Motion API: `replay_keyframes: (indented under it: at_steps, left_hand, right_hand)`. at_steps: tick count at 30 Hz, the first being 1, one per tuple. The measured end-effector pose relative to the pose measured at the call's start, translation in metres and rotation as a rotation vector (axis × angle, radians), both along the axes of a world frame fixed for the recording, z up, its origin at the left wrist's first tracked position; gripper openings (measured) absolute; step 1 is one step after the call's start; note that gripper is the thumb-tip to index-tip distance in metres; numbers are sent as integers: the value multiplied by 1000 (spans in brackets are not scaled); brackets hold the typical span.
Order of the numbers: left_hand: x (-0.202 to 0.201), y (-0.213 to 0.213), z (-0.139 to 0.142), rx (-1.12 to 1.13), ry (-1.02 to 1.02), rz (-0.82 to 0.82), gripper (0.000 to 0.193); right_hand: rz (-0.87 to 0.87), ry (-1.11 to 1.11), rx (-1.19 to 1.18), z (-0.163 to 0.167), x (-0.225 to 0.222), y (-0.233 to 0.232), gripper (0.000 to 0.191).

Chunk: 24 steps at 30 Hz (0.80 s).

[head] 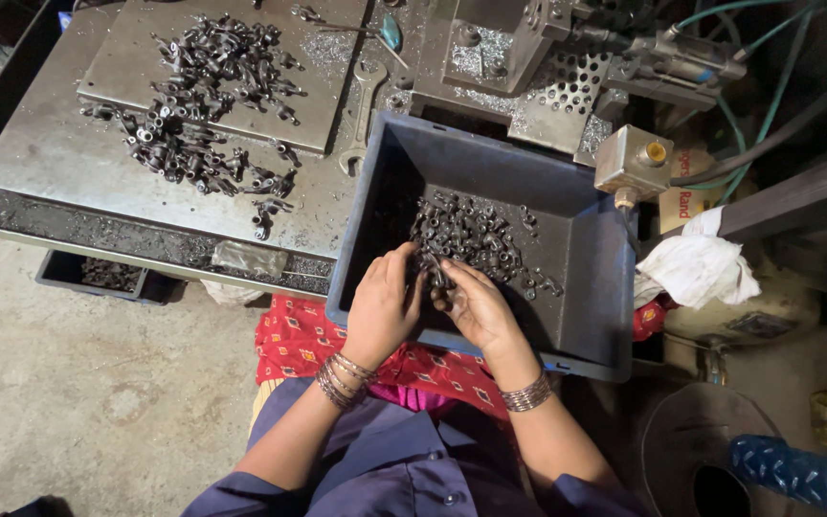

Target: The person picks small metal parts from a blue bin and places them into a perforated metal fixture on a workbench. The person repeatedly transfers parts one by one, occasionally adjusting the fixture and the bin.

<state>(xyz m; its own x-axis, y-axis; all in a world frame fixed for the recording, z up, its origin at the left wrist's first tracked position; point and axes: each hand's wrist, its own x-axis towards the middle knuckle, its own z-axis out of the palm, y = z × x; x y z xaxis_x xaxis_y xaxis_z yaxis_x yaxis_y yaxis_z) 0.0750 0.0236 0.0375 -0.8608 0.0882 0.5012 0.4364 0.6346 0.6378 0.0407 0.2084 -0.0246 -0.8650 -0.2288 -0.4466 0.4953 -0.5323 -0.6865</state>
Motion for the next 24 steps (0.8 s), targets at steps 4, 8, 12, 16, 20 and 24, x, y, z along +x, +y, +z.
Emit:
replay_keyframes:
  at_steps: [4,8,12,16,20,24]
  left_hand:
    - [1,0,-1,-19,2,-3,42]
    - [1,-1,0,-12,-19,-29,40]
    - [2,-1,1,3,-33,-45,41]
    - [2,-1,3,4,-37,-48,42]
    - [3,-1,3,-4,-46,-48,42]
    - [3,-1,4,-13,-53,-44,43]
  right_hand:
    - [14,5,12,-2,0,1,13]
    - [18,28,15,0,1,1,16]
    - [34,39,25,2,1,0,18]
    - [21,48,40,2,2,0,18]
    - [24,71,35,2,3,-1,19]
    - [21,51,62,2,3,-1,20]
